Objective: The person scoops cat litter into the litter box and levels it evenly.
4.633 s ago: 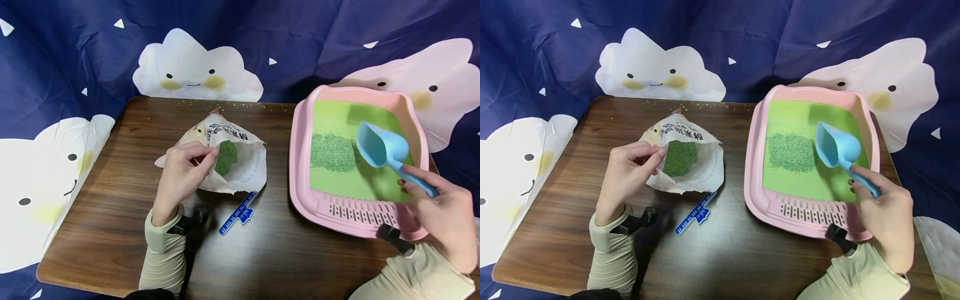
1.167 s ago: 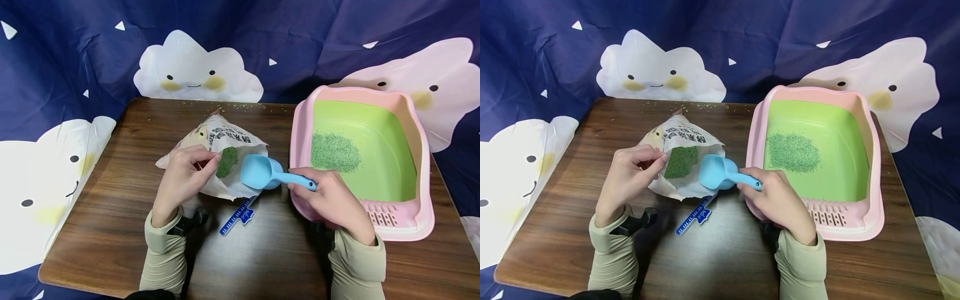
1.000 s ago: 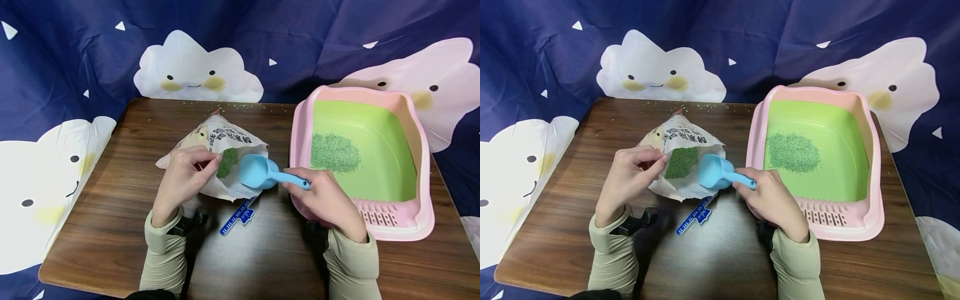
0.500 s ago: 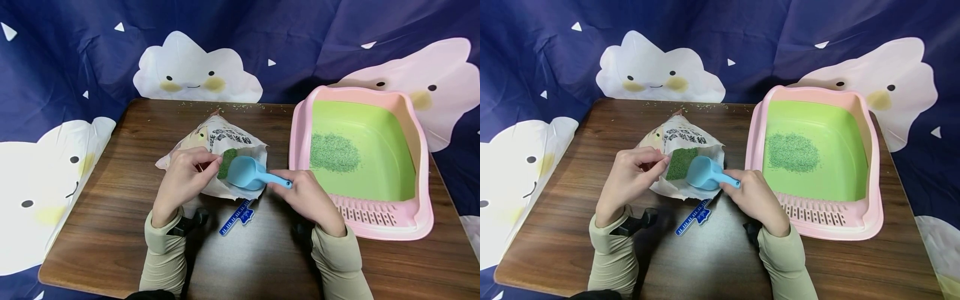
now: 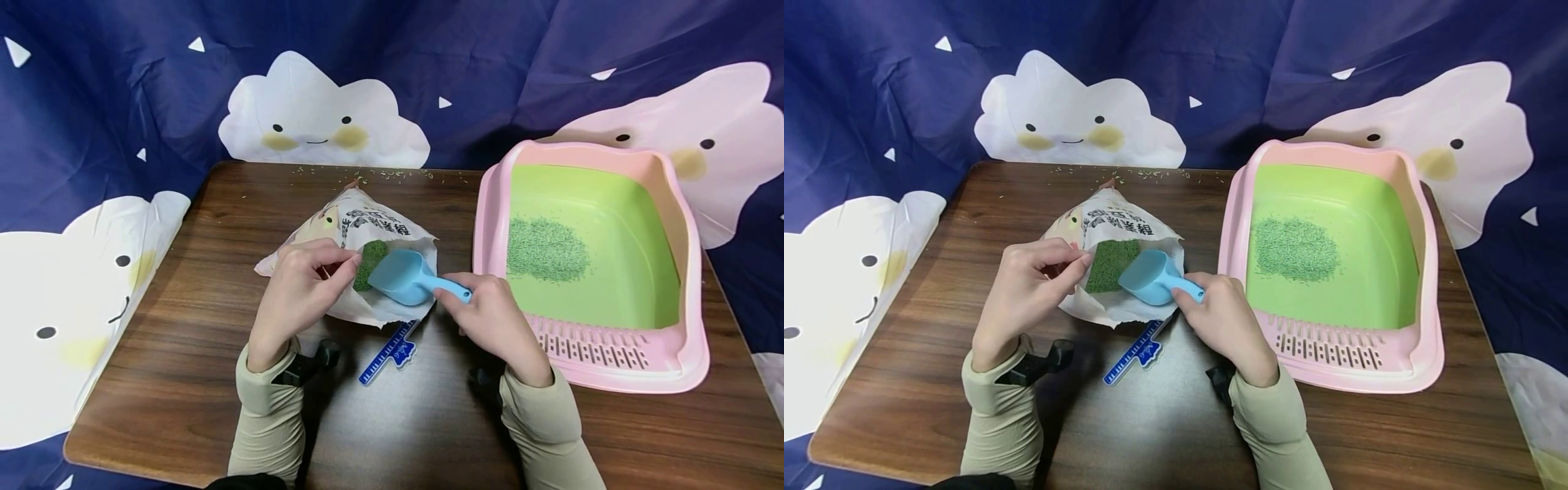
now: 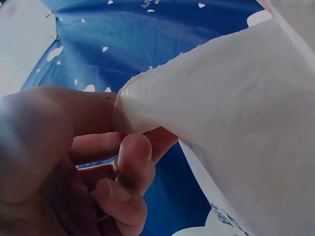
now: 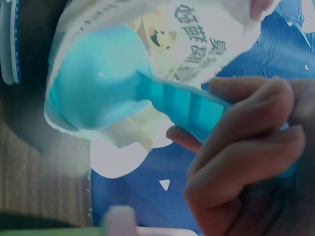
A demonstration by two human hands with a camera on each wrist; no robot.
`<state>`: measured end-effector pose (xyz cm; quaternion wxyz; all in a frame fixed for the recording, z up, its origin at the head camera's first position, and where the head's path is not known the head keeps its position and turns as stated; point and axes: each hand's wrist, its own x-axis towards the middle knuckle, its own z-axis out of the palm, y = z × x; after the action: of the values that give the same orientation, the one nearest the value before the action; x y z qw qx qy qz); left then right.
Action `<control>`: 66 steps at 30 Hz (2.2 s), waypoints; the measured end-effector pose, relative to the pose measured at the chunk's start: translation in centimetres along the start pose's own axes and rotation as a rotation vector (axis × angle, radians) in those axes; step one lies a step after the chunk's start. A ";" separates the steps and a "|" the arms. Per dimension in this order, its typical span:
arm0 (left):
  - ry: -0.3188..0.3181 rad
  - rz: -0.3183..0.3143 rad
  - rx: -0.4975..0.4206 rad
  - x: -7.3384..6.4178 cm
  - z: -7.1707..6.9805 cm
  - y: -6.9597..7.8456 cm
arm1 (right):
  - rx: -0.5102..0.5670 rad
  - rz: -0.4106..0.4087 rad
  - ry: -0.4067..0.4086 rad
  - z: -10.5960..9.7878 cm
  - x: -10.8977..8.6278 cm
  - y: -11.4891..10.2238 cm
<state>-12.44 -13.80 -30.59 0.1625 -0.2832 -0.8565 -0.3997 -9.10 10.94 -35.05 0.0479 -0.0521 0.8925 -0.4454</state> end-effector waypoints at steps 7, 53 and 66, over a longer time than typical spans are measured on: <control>0.007 -0.005 0.005 0.0 0.0 0.0 | 0.049 0.063 0.008 0.9 0.5 0.0; 0.020 0.046 0.024 0.1 -0.1 0.0 | -0.129 0.029 0.057 7.3 6.4 -0.7; 0.008 0.052 0.028 0.1 0.0 0.0 | 0.003 0.023 -0.043 8.5 8.0 -0.8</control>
<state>-12.57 -13.76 -30.57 0.1802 -0.3017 -0.8537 -0.3844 -15.89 2.69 -39.81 0.0722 -0.0513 0.8911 -0.4451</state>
